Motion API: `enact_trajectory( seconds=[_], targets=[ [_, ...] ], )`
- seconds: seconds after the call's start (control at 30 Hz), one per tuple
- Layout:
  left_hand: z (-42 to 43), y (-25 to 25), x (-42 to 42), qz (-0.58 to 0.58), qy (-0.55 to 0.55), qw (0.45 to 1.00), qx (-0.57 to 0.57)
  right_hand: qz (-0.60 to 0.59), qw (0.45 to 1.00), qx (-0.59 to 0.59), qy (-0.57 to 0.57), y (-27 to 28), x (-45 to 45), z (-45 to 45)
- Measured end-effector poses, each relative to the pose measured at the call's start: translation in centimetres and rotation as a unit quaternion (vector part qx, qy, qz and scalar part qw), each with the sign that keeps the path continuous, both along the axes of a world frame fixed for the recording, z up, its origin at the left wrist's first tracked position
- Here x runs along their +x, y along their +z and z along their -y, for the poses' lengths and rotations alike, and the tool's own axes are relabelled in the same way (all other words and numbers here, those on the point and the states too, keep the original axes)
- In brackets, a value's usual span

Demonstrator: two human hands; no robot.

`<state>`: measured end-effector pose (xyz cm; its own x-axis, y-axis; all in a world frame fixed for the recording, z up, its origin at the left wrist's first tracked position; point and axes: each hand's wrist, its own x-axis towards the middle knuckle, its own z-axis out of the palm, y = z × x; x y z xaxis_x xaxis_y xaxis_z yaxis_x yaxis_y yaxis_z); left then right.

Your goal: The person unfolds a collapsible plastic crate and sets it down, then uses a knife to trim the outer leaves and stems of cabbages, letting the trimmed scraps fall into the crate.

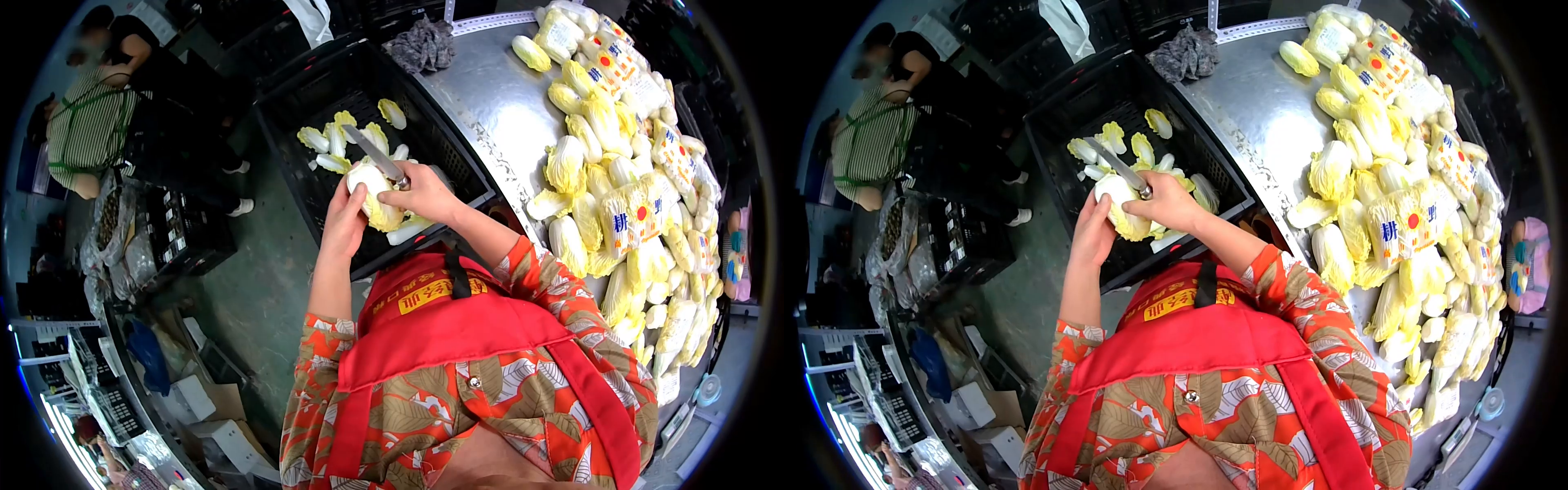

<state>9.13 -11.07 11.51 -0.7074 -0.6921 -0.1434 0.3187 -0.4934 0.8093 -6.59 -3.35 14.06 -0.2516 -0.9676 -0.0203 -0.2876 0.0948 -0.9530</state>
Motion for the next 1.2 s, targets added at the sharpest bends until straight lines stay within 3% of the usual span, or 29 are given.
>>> enact_trajectory(
  seconds=[0.07,0.17,0.3,0.47,0.5,0.57,0.7,0.8,0.87,0.97,1.1,1.2],
  targets=[
    [-0.2,0.1,-0.3,0.004,0.026,1.0,0.014,-0.006,1.0,0.0,-0.012,-0.4,0.3,0.0],
    [-0.4,-0.4,-0.5,0.089,0.086,0.983,-0.137,0.012,1.0,0.023,-0.018,-0.9,0.2,0.0],
    [-0.5,-0.2,-0.7,0.05,0.098,0.99,-0.093,-0.002,1.0,0.029,-0.003,0.3,0.5,-0.2],
    [-1.0,0.8,-1.4,0.102,0.131,0.976,-0.14,0.048,0.998,0.013,-0.038,-0.7,1.2,-0.4],
    [-0.9,0.1,-1.8,0.148,0.176,0.943,-0.242,0.084,0.996,-0.016,-0.036,-1.0,1.2,0.1],
    [-0.7,-1.6,-2.3,0.138,0.21,0.938,-0.24,0.062,0.997,0.02,-0.05,-0.5,1.2,0.0],
    [-0.3,-2.8,-2.0,0.125,0.139,0.964,-0.186,0.098,0.995,0.014,-0.034,-1.9,0.7,0.3],
    [-0.5,-2.7,-2.0,0.146,0.142,0.944,-0.258,0.105,0.994,0.036,-0.013,-1.7,0.5,0.3],
    [-0.8,-2.1,-2.3,0.146,0.143,0.949,-0.24,0.11,0.992,0.058,0.003,-1.9,0.4,0.3],
    [-0.7,-3.2,-2.5,0.182,0.135,0.924,-0.309,0.071,0.997,-0.025,-0.018,-3.5,0.3,0.2],
    [-1.1,-3.0,-2.5,0.204,0.127,0.922,-0.303,0.046,0.998,-0.018,-0.036,-3.7,0.1,0.1],
    [-1.4,-1.8,-1.9,0.187,0.06,0.96,-0.199,-0.063,0.991,-0.071,-0.095,-5.7,-2.1,0.9]
  ],
)
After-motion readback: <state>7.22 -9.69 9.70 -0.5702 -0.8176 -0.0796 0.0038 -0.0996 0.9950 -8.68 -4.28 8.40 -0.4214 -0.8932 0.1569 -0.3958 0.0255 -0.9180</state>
